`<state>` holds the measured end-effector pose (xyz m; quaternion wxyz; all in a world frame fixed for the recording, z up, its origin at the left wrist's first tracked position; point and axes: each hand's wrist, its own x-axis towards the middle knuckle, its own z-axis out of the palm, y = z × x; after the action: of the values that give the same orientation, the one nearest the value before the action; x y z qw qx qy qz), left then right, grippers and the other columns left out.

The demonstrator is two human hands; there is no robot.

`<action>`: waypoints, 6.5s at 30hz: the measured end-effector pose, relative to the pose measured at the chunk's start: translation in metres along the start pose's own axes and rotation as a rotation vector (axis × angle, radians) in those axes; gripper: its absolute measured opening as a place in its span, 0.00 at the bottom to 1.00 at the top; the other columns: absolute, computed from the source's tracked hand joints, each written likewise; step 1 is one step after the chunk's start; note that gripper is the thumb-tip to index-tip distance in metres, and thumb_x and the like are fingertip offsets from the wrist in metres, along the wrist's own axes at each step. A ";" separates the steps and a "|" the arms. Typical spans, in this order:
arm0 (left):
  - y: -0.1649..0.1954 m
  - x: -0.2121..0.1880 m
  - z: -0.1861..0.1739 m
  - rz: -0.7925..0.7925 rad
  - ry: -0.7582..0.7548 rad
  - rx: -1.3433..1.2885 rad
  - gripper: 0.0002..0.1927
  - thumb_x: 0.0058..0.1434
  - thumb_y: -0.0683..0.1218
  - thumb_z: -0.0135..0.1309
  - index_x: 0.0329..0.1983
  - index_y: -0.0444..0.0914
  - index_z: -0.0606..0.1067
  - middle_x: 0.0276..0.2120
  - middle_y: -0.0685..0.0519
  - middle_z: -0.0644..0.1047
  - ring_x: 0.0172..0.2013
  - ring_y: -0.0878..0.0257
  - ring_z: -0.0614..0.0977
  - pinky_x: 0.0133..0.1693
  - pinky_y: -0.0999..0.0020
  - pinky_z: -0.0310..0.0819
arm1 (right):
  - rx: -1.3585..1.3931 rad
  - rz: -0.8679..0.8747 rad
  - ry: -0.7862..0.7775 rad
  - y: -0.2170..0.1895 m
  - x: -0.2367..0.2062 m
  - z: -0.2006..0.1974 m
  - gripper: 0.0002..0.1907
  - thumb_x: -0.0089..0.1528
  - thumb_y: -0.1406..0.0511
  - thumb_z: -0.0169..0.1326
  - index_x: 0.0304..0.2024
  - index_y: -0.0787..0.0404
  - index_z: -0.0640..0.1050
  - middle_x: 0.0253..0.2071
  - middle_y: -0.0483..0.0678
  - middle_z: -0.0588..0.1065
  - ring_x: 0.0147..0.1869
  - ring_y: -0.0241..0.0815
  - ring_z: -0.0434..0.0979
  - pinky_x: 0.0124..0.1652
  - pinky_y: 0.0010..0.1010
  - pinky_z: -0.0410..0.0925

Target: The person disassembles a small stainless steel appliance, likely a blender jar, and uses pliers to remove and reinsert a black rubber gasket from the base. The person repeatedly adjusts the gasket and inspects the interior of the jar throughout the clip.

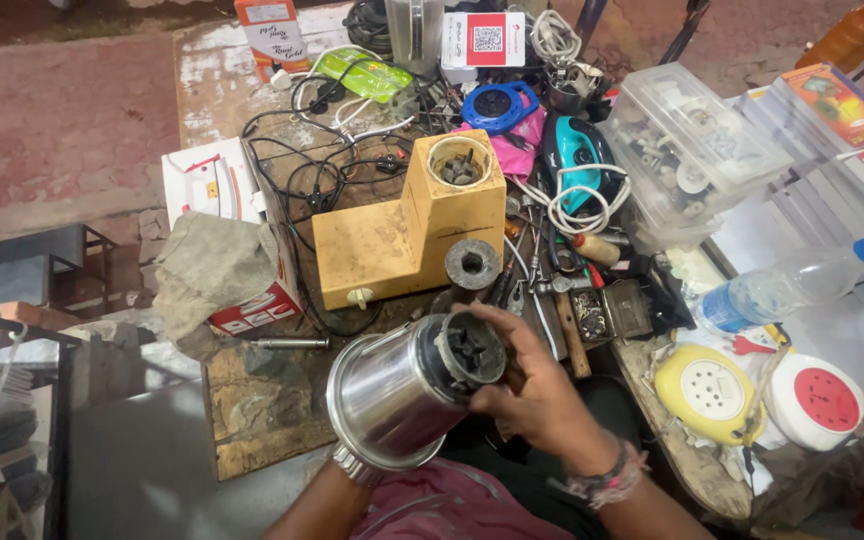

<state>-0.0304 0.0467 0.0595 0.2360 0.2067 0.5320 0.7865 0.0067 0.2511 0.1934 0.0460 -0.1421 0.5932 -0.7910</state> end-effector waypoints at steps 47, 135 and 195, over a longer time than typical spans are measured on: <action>0.005 -0.003 -0.010 -0.009 -0.035 0.006 0.38 0.56 0.42 0.68 0.69 0.36 0.66 0.60 0.48 0.75 0.57 0.60 0.78 0.59 0.63 0.76 | -0.991 -0.135 -0.248 -0.044 0.022 -0.001 0.36 0.50 0.57 0.72 0.59 0.57 0.74 0.62 0.53 0.72 0.67 0.54 0.73 0.61 0.39 0.68; 0.025 0.022 0.006 0.061 -0.018 0.244 0.35 0.55 0.41 0.67 0.65 0.36 0.67 0.58 0.50 0.76 0.56 0.64 0.79 0.57 0.68 0.76 | -1.308 -0.103 -0.312 -0.062 0.035 0.000 0.49 0.46 0.51 0.71 0.66 0.53 0.65 0.42 0.42 0.80 0.54 0.46 0.74 0.51 0.47 0.59; 0.052 0.029 0.017 0.311 0.003 0.696 0.29 0.56 0.47 0.70 0.58 0.39 0.73 0.50 0.52 0.80 0.49 0.63 0.83 0.49 0.66 0.79 | -1.253 -0.189 -0.196 -0.070 0.037 0.002 0.36 0.50 0.54 0.69 0.57 0.57 0.72 0.41 0.45 0.77 0.48 0.49 0.75 0.47 0.42 0.65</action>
<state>-0.0513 0.0595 0.1162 0.0288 0.3514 0.7300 0.5855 -0.0215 0.2609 0.2667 -0.0615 -0.2654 0.9210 -0.2783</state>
